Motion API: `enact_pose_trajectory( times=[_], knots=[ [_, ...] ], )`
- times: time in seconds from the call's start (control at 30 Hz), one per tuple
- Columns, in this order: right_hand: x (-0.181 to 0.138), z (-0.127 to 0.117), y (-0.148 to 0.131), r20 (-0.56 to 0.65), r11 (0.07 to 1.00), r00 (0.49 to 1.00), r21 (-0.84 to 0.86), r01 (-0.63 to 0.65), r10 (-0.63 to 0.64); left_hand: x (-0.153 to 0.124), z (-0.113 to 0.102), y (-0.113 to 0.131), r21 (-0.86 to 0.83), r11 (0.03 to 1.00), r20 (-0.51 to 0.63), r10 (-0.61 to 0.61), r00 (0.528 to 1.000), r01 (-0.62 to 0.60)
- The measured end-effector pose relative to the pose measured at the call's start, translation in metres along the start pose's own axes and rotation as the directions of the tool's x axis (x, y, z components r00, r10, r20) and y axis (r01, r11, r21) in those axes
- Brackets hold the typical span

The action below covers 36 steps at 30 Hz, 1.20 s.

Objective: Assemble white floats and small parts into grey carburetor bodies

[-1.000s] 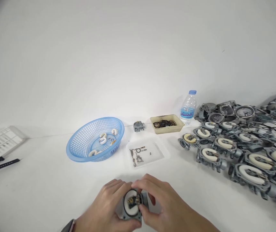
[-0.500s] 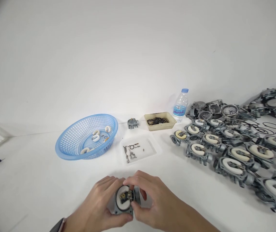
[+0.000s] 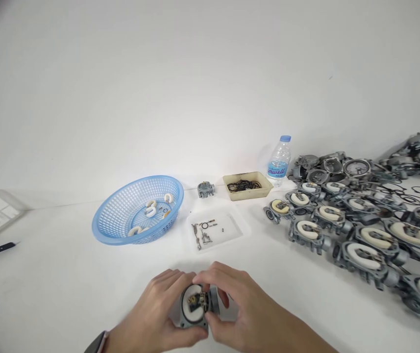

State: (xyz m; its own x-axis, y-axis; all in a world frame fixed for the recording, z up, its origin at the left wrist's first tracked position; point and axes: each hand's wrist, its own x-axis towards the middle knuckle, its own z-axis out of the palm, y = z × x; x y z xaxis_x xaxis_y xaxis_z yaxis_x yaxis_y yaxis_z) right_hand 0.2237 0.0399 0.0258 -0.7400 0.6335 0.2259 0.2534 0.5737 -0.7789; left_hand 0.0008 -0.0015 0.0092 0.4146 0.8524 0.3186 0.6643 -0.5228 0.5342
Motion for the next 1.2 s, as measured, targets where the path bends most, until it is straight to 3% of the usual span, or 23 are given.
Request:
enact_pose_trajectory(
  times=[0.57,0.9,1.2],
  knots=[
    [0.005,0.004,0.010,-0.058,0.998,0.997,-0.048,0.044,-0.047,-0.003,0.002,-0.009,0.047,0.998,-0.020,0.037,0.999,-0.036],
    [0.006,-0.002,0.000,-0.036,1.000,0.999,-0.013,0.005,-0.005,0.002,-0.010,0.000,-0.075,0.990,0.128,-0.106,0.986,0.116],
    [0.004,-0.002,-0.004,-0.029,1.000,0.999,0.010,0.017,-0.016,0.002,-0.009,0.002,-0.143,0.985,0.099,-0.078,0.992,0.092]
  ],
)
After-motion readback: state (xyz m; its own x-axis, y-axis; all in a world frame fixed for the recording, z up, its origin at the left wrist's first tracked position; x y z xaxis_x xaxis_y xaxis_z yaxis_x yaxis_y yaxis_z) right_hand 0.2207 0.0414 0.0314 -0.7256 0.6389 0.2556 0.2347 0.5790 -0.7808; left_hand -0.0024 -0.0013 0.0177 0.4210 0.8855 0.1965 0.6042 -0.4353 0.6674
